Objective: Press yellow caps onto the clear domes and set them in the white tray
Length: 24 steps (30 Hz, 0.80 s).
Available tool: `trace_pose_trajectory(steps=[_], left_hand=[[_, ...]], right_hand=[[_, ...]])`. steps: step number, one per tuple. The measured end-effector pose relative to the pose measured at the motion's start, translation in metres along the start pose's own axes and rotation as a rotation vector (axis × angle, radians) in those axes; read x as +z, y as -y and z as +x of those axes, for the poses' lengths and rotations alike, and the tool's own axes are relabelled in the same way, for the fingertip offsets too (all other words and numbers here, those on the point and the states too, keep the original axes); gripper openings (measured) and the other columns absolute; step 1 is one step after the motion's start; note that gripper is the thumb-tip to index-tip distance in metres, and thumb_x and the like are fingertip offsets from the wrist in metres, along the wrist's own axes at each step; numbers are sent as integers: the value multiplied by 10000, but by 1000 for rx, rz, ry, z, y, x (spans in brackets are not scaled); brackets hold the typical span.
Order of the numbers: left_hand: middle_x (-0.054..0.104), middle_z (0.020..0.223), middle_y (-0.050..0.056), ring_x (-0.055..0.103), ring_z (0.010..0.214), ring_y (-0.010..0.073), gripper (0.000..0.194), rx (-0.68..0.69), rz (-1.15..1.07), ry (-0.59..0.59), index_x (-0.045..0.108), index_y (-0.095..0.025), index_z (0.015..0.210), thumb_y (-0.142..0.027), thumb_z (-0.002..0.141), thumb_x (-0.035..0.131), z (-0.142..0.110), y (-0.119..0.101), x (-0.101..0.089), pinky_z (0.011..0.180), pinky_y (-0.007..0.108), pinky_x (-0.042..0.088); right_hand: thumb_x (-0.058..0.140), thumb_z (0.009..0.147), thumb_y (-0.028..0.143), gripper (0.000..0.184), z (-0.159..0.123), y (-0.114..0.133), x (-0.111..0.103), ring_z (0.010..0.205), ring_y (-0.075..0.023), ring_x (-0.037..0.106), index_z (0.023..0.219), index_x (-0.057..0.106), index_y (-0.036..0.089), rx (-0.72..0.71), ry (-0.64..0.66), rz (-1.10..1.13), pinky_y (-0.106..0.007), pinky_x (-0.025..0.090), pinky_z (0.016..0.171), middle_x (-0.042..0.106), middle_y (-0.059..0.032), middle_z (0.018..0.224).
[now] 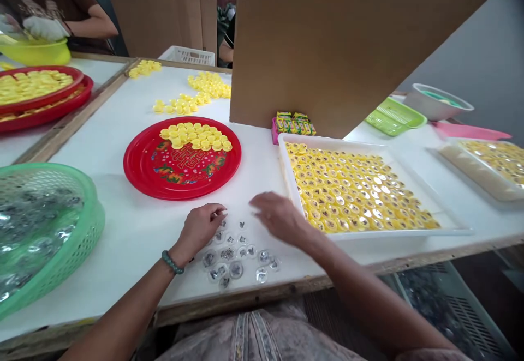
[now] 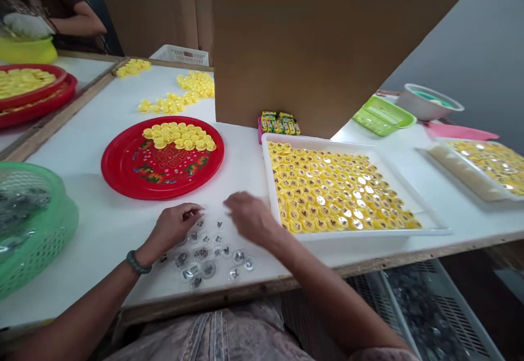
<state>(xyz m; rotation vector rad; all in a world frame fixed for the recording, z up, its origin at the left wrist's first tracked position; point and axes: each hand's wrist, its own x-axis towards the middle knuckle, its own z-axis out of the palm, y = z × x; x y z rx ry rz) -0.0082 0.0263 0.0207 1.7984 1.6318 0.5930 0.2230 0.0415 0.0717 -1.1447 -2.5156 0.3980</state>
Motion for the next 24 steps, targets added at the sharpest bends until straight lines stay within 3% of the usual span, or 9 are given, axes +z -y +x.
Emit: trace_pose_trajectory(steps=[3,7,11,16,20,24], left_hand=[[689,900,28,613,758,178,231,86,45,30,669,-206,956,-262,789,520,-2,0,3,709,274,458],[689,904,29,617,776,184,226,120,76,18,678,-214,940,-223,798,502,-3,-2,6,720,277,457],[698,921,30,627,795,192,245,81,-80,18,686,-217,966,-243,812,497,-1,-10,7,730,286,471],[702,834,34,601,706,154,267,-124,-722,109,684,-180,983,-309,766,598,-2,-29,12,658,249,479],[694,853,56,557,688,107,280,-264,-1102,0,702,-143,907,-305,679,709,-6,-42,19,648,204,450],[691,798,48,537,657,100,274,-296,-1111,-124,712,-138,866,-318,661,732,-9,-49,23,621,201,438]], right_hand=[[495,782,29,310,-11,21,41,1027,-198,564,1014,637,177,-106,168,16,-338,456,898,628,-100,1113],[464,816,26,285,-13,9,69,969,-192,578,984,647,166,-36,111,35,-324,464,859,656,-98,1038],[467,861,126,211,-9,3,71,863,-176,594,919,661,184,179,-38,304,-296,466,789,676,-59,895],[534,843,316,173,-3,17,67,647,-127,530,832,646,184,495,-162,902,-232,431,606,609,2,713],[591,804,362,184,1,28,73,646,-113,489,848,632,188,551,-351,1207,-233,418,620,587,1,748],[609,799,327,138,4,35,78,661,-111,477,843,638,199,533,-432,1304,-232,407,633,570,7,748]])
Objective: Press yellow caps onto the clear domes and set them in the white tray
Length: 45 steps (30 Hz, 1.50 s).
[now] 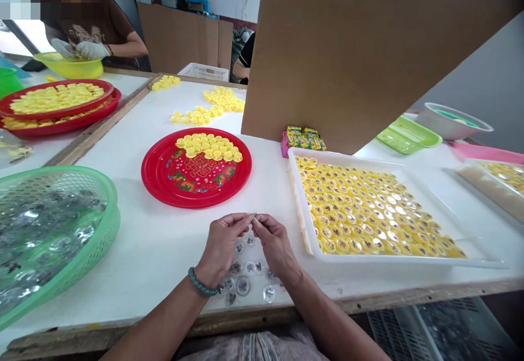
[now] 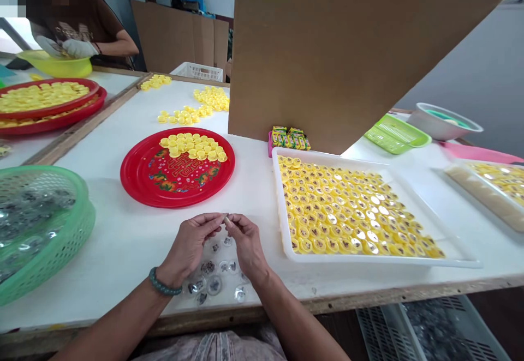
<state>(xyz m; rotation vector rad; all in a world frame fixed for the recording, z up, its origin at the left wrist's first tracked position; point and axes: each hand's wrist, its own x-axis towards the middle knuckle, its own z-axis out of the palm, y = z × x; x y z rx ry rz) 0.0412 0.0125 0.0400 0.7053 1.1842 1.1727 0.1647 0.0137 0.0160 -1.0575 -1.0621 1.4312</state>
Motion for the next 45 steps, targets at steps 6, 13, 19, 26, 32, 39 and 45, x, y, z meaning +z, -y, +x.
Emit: trace_pose_trajectory(steps=[6,13,19,26,32,39,45], left_hand=[[701,816,29,604,723,149,229,189,247,73,710,-177,894,-327,725,679,-1,-11,-7,665,238,480],[687,717,16,616,667,147,183,195,236,14,690,-165,790,-337,729,681,-3,-8,-2,632,230,495],[699,876,11,628,795,147,153,369,368,71,686,-210,907,-287,780,650,-5,-9,-6,732,229,497],[690,824,-5,617,758,123,95,626,679,126,698,-219,854,-204,808,616,-10,-18,-14,716,211,475],[683,773,-16,595,694,115,85,425,626,67,687,-212,818,-271,794,632,-11,-20,-10,672,206,457],[590,608,-10,488,576,103,219,100,248,112,610,-152,694,-356,722,684,4,-23,-8,552,203,390],[627,659,21,536,649,118,210,60,107,147,619,-130,672,-325,701,692,18,-24,4,640,219,410]], right_hand=[[635,792,298,108,0,7,-5,684,-110,473,787,631,190,-5,76,-16,-220,380,631,554,16,706],[634,803,271,69,0,4,-7,689,-106,481,812,631,203,-22,68,64,-225,384,650,555,20,730],[540,872,276,109,1,22,-11,734,-127,495,835,600,193,-196,152,-311,-250,403,688,552,-1,767],[435,918,189,157,2,52,-29,785,-140,528,864,583,184,-369,387,-817,-258,412,719,574,-27,817],[469,887,141,141,3,53,-25,771,-131,570,869,599,191,-337,305,-821,-249,442,713,620,-13,820],[572,843,187,373,2,46,-19,793,-136,593,1208,507,228,-418,213,-785,-275,508,731,610,-33,946],[558,859,194,326,15,30,-16,898,-186,596,1185,536,209,-707,70,-957,-326,524,763,611,-83,973]])
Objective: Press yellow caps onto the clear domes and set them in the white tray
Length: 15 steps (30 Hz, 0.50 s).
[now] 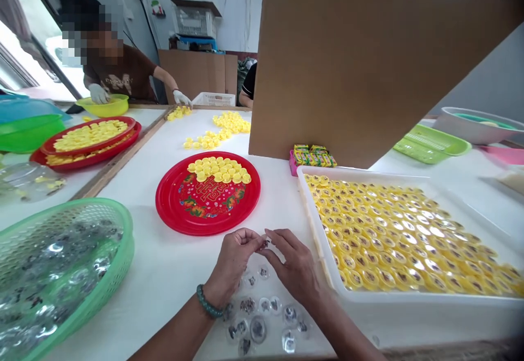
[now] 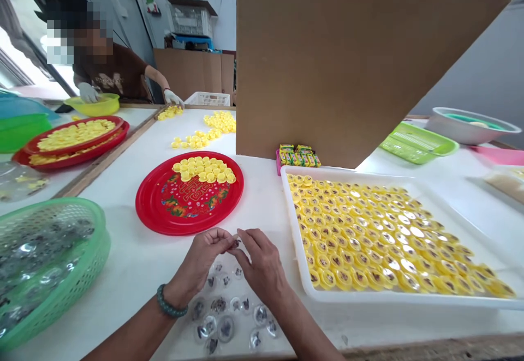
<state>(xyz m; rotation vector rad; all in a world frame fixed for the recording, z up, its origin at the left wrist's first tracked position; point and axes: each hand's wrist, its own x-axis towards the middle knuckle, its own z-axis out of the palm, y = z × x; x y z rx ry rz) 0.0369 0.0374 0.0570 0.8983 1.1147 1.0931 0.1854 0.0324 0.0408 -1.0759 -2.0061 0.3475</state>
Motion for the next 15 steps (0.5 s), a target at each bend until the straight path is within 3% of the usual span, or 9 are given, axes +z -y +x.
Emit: trace_pose_trajectory(steps=[3,6,8,10,11,12,15], left_hand=[[651,704,42,571,703,147,203,-16,74,66,643,-128,702,-330,719,662,11,-4,2,689,245,431],[667,734,58,588,726,176,207,30,338,139,665,-139,741,-336,760,602,36,-14,-10,689,270,443],[672,775,61,592,752,196,199,171,670,45,671,-162,777,-329,790,564,65,-27,-26,704,294,448],[664,861,76,587,810,220,175,345,1085,-202,663,-173,833,-291,810,535,100,-41,-47,753,329,447],[647,920,96,577,868,239,175,396,1304,-258,656,-164,885,-268,809,536,119,-48,-58,783,343,446],[628,956,115,561,935,259,193,421,1495,-265,646,-153,933,-254,803,544,136,-53,-68,826,352,440],[598,970,149,528,1005,305,227,419,1641,-215,644,-131,948,-257,763,602,177,-61,-87,878,383,426]], right_hand=[[563,855,209,307,0,-11,8,829,-173,614,1161,549,199,23,-56,-11,-307,544,717,620,-79,945],[574,843,242,263,-2,-21,12,729,-146,617,1104,586,209,151,-62,26,-254,556,606,623,-58,903],[579,835,255,246,-5,-25,14,692,-138,617,1076,603,216,237,-43,60,-220,541,515,623,-56,902],[583,827,250,250,-7,-26,16,686,-143,620,1075,604,218,260,-22,97,-214,530,474,622,-61,909],[585,824,241,259,-8,-26,17,692,-148,622,1082,599,219,251,-13,114,-223,535,484,622,-63,912],[586,822,230,272,-8,-25,18,699,-154,624,1093,593,221,235,-7,130,-237,546,509,622,-64,911],[586,818,199,302,-9,-24,20,716,-164,624,1119,572,226,176,-6,154,-282,562,599,622,-61,900]])
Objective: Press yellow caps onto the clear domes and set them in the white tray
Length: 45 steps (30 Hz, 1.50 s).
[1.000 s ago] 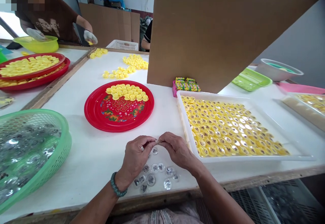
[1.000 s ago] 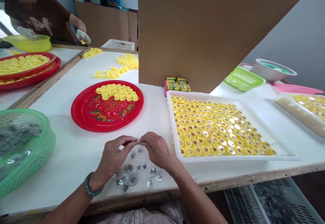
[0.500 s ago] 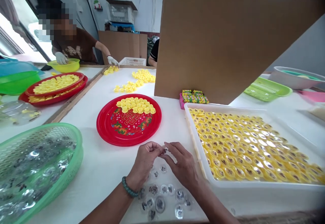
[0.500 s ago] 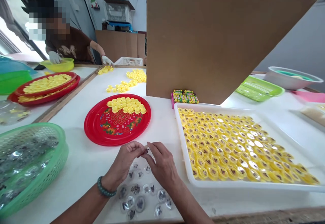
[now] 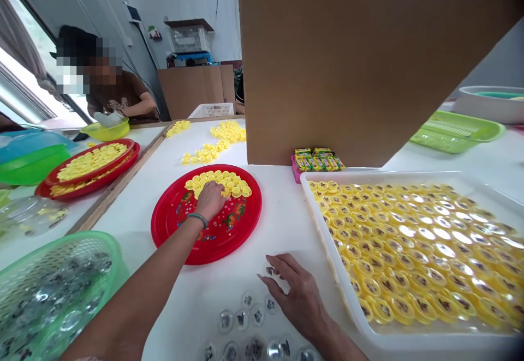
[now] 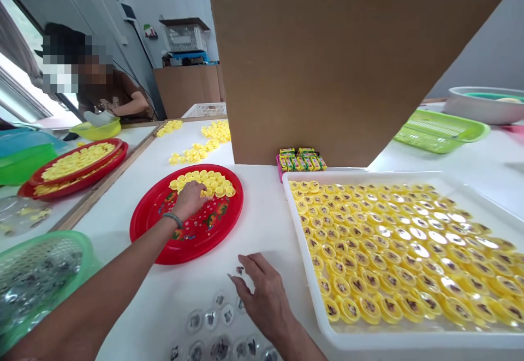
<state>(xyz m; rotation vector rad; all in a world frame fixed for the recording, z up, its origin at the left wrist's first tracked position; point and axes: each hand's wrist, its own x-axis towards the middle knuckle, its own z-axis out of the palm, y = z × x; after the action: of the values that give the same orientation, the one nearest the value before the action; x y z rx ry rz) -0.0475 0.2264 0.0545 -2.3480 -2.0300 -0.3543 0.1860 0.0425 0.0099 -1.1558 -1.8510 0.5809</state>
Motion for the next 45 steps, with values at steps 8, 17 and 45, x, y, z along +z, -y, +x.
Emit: trace_pose_trajectory(steps=[8,17,45], left_hand=[[582,967,155,514,994,318,215,71,97,48,616,-124,929,-277,786,566,8,-1,12,833,392,440],[621,867,119,574,862,269,210,-34,62,52,553,-137,972,-235,794,504,-11,-16,22,704,327,436],[629,1061,56,570,943,205,481,178,-828,245,568,-210,1114,-66,660,502,-169,-75,19,786,312,487]], right_hand=[[599,808,162,327,1,2,-4,709,-153,614,1126,546,215,-57,-18,0,-281,536,625,625,-51,883],[601,787,160,306,2,6,-6,683,-133,606,1089,594,209,43,26,78,-266,527,637,634,-47,873],[607,815,243,222,11,6,-27,791,-160,622,1032,627,198,31,325,-191,-266,495,679,666,-59,925]])
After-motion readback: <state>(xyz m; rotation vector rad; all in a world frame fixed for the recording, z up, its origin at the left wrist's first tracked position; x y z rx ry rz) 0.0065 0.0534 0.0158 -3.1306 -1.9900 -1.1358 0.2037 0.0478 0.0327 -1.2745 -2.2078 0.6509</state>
